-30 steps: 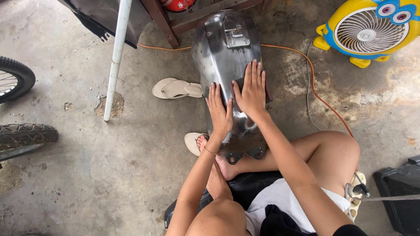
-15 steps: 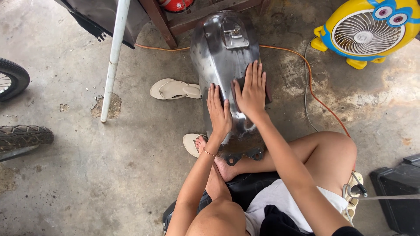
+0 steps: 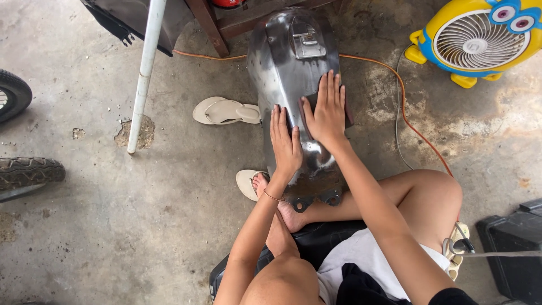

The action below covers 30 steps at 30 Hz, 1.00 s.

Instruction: The person sits cross-legged on the floor and sands a large, curved metal object using a sanding block. They rub the block back and forth across the surface to smooth it.

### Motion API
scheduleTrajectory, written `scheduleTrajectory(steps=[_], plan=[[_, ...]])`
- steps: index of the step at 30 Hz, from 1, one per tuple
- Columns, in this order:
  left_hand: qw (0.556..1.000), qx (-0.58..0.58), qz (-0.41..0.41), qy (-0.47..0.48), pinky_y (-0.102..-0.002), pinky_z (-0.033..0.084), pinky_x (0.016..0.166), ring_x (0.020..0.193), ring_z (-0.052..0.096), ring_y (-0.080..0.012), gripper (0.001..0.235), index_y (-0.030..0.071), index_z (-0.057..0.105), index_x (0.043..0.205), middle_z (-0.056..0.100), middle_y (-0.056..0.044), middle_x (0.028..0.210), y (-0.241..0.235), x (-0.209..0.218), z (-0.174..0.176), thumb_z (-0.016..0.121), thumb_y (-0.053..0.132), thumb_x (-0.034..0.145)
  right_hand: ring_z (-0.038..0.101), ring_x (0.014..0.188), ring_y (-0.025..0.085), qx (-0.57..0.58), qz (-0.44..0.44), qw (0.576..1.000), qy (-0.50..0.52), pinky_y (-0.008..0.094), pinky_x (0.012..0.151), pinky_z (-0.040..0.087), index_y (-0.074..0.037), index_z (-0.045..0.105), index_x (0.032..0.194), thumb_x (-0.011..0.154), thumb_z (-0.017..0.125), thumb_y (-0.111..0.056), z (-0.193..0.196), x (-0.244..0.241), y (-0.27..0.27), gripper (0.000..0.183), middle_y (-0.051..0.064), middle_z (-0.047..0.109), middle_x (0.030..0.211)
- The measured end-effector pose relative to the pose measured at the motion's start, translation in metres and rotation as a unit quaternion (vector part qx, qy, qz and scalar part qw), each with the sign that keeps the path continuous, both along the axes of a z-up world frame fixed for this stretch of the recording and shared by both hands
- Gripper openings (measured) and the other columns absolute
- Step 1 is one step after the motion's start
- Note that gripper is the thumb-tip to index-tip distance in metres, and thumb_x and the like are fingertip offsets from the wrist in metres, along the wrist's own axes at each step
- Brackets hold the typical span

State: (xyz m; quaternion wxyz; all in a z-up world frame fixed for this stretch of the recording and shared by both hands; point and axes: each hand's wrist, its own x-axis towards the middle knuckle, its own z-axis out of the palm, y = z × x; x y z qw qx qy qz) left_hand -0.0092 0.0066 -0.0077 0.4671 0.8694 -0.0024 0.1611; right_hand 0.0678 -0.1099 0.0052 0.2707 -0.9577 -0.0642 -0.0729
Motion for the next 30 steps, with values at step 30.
scheduleTrajectory(steps=[30], plan=[[0.999,0.007,-0.005,0.039,-0.064,0.019,0.118,0.154,0.018,-0.0396,0.054,0.009,0.025,0.160,0.018,-0.018,0.167,0.000,-0.002,0.003,0.034,0.029,0.111,0.014,0.154,0.040,0.002,-0.030,0.999,0.030,0.052,0.125,0.007,0.004,0.022,0.157,0.110,0.049,-0.043,-0.012,0.027,-0.002,0.072,0.027,0.018,0.164]])
